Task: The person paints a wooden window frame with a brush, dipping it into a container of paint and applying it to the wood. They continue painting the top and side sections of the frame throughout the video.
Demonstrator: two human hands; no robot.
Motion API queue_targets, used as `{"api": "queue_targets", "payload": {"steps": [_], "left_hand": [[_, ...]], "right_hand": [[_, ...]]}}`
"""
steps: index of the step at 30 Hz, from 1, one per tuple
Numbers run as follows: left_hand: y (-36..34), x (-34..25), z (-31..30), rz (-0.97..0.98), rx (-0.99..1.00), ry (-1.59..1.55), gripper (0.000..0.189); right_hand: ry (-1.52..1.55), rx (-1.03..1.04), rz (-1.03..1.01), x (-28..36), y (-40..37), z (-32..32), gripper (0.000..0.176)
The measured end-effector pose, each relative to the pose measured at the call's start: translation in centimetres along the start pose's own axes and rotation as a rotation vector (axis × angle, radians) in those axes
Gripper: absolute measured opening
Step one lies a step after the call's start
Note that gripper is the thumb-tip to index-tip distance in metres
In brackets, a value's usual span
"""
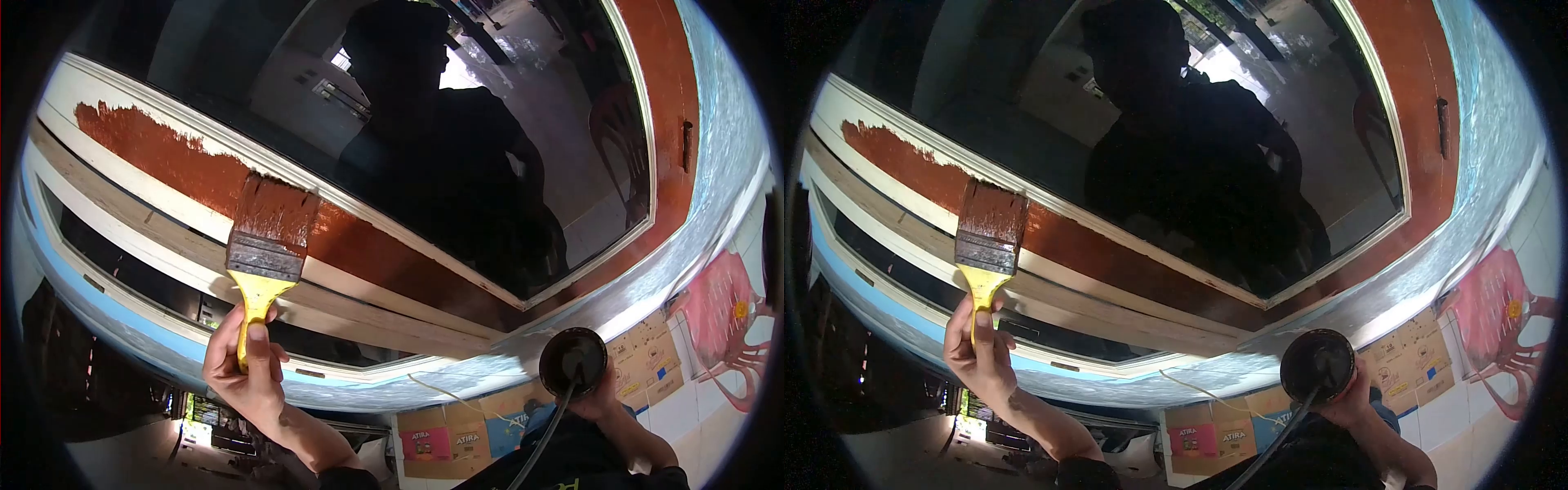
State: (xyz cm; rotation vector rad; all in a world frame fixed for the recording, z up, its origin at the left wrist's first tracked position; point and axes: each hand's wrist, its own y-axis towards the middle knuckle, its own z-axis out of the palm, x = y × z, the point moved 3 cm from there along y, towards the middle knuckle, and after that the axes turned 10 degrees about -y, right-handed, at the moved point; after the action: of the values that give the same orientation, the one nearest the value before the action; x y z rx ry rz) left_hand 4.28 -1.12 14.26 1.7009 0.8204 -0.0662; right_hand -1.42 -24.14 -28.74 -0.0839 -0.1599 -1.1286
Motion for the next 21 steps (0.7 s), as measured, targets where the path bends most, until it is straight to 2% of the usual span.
{"api": "queue_targets", "payload": {"steps": [3,7,11,17,21], "left_hand": [[0.0,0.1,-0.6,0.031,-0.053,-0.003,0.027],[0.1,-0.6,0.4,0.016,0.017,-0.017,0.027],[0.2,-0.2,-0.3,0.041,-0.048,0.001,0.027],[0.4,-0.5,0.2,0.045,0.009,-0.026,0.027],[0.8,-0.6,-0.1,0.046,-0.041,-0.004,0.028]], "right_hand": [[0.013,-0.002,-0.005,0.1,-0.1,0.2,0.074],[0.023,-0.015,-0.005,0.1,-0.1,0.5,0.077],[0.011,-0.008,-0.015,0.1,-0.2,0.5,0.081],[0.031,-0.022,-0.044,0.2,-0.2,1.3,0.082],[0.018,0.02,-0.042,0.4,-0.1,1.6,0.081]]}}
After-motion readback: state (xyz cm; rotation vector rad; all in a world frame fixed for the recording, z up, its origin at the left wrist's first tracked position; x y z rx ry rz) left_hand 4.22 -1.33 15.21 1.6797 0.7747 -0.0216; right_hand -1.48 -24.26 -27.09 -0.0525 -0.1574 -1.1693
